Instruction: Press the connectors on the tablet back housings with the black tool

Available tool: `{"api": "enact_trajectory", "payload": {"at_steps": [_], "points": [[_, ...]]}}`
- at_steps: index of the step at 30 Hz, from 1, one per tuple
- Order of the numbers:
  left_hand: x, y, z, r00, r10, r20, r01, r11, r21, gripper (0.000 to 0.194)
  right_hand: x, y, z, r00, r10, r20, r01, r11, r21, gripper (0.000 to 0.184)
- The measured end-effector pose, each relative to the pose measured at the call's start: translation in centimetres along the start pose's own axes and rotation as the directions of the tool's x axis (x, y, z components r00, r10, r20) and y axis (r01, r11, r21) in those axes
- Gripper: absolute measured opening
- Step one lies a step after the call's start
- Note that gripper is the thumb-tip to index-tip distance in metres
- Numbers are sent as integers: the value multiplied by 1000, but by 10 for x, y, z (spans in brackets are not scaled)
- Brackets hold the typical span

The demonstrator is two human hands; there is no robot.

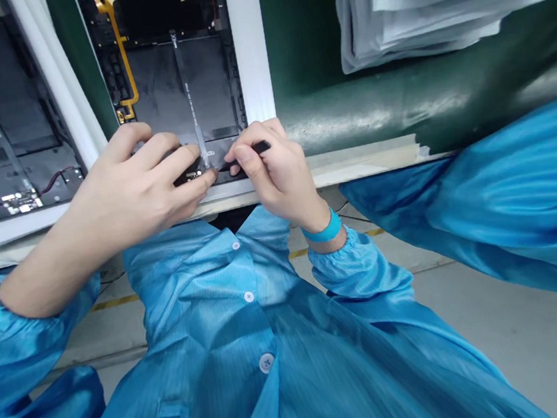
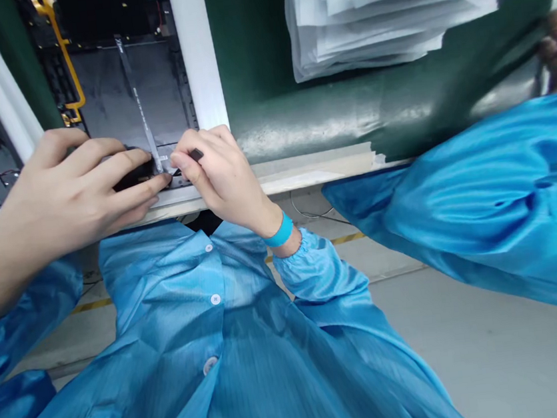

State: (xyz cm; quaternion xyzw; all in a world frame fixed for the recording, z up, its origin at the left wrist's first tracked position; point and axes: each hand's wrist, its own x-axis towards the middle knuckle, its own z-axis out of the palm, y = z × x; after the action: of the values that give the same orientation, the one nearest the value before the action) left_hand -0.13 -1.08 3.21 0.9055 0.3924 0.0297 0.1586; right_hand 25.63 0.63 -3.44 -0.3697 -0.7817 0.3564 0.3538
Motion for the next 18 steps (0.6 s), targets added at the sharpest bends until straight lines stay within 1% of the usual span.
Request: {"api": "enact_trajectory", "payload": {"at_steps": [4,7,9,14,18], "points": [[3,2,-3,999,-2,35,3,1000,-20,39,0,0,1,1000,-11,-7,11,1000,-22,44],[3,1,-4,999,-20,46,22,999,-40,36,0,3,3,999,-50,-3,50,997,-63,44],[1,-2,-3,999,-18,52,19,1000,-24,35,1,4,4,997,-75,11,75,993,-87,45],[-5,-13,1,999,47,9,-47,999,-1,34,6,1,3,997,-65,35,70,988,-136,46],[-3,-15,-3,995,100,9,-100,991,94,35,8,-4,1,998,-35,51,42,989,-141,47]]}}
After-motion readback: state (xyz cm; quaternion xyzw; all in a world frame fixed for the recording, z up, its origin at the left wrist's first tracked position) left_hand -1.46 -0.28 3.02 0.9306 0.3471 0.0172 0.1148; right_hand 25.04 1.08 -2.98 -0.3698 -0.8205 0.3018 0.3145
